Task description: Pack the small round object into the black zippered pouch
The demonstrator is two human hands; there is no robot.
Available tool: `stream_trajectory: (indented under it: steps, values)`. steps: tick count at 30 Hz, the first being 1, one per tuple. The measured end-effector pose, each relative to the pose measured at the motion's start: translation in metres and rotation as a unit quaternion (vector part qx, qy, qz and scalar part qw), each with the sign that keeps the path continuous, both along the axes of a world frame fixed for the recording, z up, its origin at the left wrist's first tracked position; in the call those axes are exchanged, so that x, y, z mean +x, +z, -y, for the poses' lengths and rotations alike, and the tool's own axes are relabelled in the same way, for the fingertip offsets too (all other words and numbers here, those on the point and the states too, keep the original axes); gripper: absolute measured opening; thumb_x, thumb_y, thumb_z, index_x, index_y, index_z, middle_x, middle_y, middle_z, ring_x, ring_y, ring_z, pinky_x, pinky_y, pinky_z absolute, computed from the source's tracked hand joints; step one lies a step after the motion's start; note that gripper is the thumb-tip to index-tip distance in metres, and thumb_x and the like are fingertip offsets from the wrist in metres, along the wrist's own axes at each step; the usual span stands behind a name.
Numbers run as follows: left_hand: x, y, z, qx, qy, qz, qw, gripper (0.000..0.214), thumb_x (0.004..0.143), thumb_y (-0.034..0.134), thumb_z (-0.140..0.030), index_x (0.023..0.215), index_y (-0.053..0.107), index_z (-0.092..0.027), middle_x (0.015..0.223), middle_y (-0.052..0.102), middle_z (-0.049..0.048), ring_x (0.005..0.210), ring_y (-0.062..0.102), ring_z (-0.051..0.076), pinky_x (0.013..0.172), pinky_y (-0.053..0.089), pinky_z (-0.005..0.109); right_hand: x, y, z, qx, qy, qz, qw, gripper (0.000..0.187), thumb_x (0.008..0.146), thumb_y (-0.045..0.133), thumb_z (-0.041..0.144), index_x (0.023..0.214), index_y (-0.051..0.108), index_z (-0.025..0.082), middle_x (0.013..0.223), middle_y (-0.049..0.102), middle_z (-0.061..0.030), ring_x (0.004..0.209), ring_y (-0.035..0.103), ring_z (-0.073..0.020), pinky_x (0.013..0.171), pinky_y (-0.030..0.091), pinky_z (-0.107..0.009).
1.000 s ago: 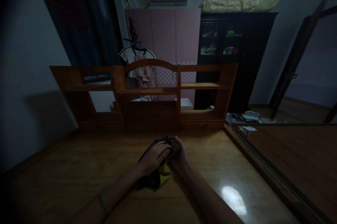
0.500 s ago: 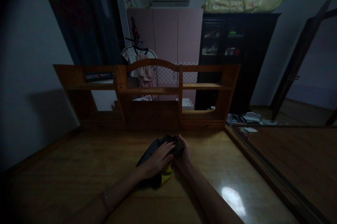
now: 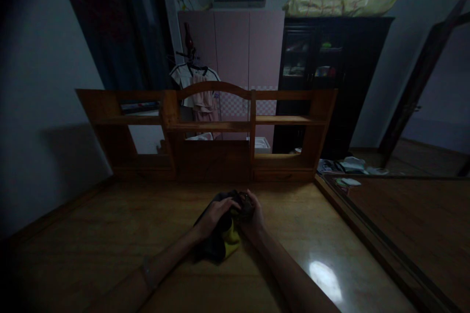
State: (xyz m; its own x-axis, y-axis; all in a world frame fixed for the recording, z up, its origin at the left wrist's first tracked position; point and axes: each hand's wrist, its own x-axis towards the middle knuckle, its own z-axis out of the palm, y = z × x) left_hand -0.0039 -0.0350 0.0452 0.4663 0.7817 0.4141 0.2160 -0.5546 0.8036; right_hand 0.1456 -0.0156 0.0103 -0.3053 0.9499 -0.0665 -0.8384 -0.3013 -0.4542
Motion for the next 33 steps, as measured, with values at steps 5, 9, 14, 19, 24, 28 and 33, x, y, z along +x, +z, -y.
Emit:
stream_trajectory:
  steps: [5, 9, 14, 19, 24, 28, 33]
  values:
    - [0.002, -0.004, 0.000, 0.036, 0.037, -0.025, 0.998, 0.041, 0.097, 0.030, -0.038, 0.096, 0.066, -0.019, 0.107, 0.066, 0.0043, 0.101, 0.058, 0.018, 0.094, 0.042, 0.029, -0.003, 0.001, 0.001, -0.001, 0.005, -0.010, 1.000, 0.020, 0.082, 0.061, 0.035, 0.077, 0.067, 0.017, 0.074, 0.072, -0.0003, 0.067, 0.066, -0.0143, 0.068, 0.052, -0.026]
    - [0.004, -0.005, 0.001, 0.116, 0.037, -0.084, 0.989, 0.038, 0.098, 0.029, -0.032, 0.093, 0.064, -0.019, 0.102, 0.066, 0.0047, 0.100, 0.058, 0.017, 0.096, 0.042, 0.031, -0.002, 0.003, 0.002, 0.011, 0.005, -0.015, 1.000, 0.021, 0.082, 0.060, 0.035, 0.076, 0.067, 0.016, 0.073, 0.071, -0.0003, 0.066, 0.066, -0.0133, 0.066, 0.052, -0.024]
    - [0.002, -0.002, 0.003, 0.238, 0.024, -0.101, 0.966, 0.037, 0.096, 0.028, -0.022, 0.102, 0.065, -0.019, 0.114, 0.063, 0.0052, 0.113, 0.053, 0.017, 0.111, 0.029, 0.042, -0.003, 0.006, 0.003, 0.004, 0.010, -0.042, 0.999, 0.018, 0.082, 0.061, 0.031, 0.078, 0.067, 0.014, 0.073, 0.072, -0.0018, 0.062, 0.065, -0.0116, 0.059, 0.052, -0.020]
    - [0.004, -0.001, 0.005, 0.249, 0.097, -0.045, 0.963, 0.036, 0.096, 0.031, -0.019, 0.112, 0.063, -0.024, 0.116, 0.064, 0.0023, 0.115, 0.053, 0.016, 0.110, 0.030, 0.046, -0.007, 0.009, 0.006, -0.028, -0.001, -0.050, 0.998, 0.016, 0.082, 0.061, 0.029, 0.081, 0.067, 0.015, 0.077, 0.073, -0.0032, 0.068, 0.068, -0.0132, 0.066, 0.055, -0.023]
    - [0.007, -0.006, -0.005, 0.205, 0.207, 0.024, 0.956, 0.027, 0.091, 0.049, -0.023, 0.115, 0.061, -0.026, 0.119, 0.062, 0.0030, 0.113, 0.055, 0.018, 0.101, 0.042, 0.038, -0.010, 0.015, 0.011, -0.021, -0.011, -0.015, 1.000, 0.019, 0.082, 0.060, 0.032, 0.086, 0.068, 0.015, 0.081, 0.074, -0.0049, 0.071, 0.069, -0.0162, 0.066, 0.055, -0.026]
    - [0.005, -0.015, -0.016, 0.156, 0.224, 0.049, 0.961, 0.022, 0.084, 0.060, -0.022, 0.106, 0.065, -0.025, 0.109, 0.064, 0.0026, 0.104, 0.060, 0.018, 0.093, 0.047, 0.033, -0.012, 0.018, 0.014, -0.018, -0.005, 0.004, 1.000, 0.016, 0.081, 0.060, 0.030, 0.084, 0.067, 0.016, 0.076, 0.074, -0.0035, 0.067, 0.069, -0.0160, 0.062, 0.054, -0.026]
    - [0.003, -0.024, -0.022, 0.112, 0.178, 0.066, 0.975, 0.023, 0.084, 0.058, -0.018, 0.104, 0.067, -0.025, 0.105, 0.068, 0.0016, 0.099, 0.062, 0.017, 0.091, 0.048, 0.031, -0.012, 0.013, 0.012, -0.018, 0.016, 0.016, 1.000, 0.019, 0.081, 0.060, 0.033, 0.084, 0.067, 0.015, 0.078, 0.074, -0.0038, 0.068, 0.068, -0.0157, 0.066, 0.054, -0.026]
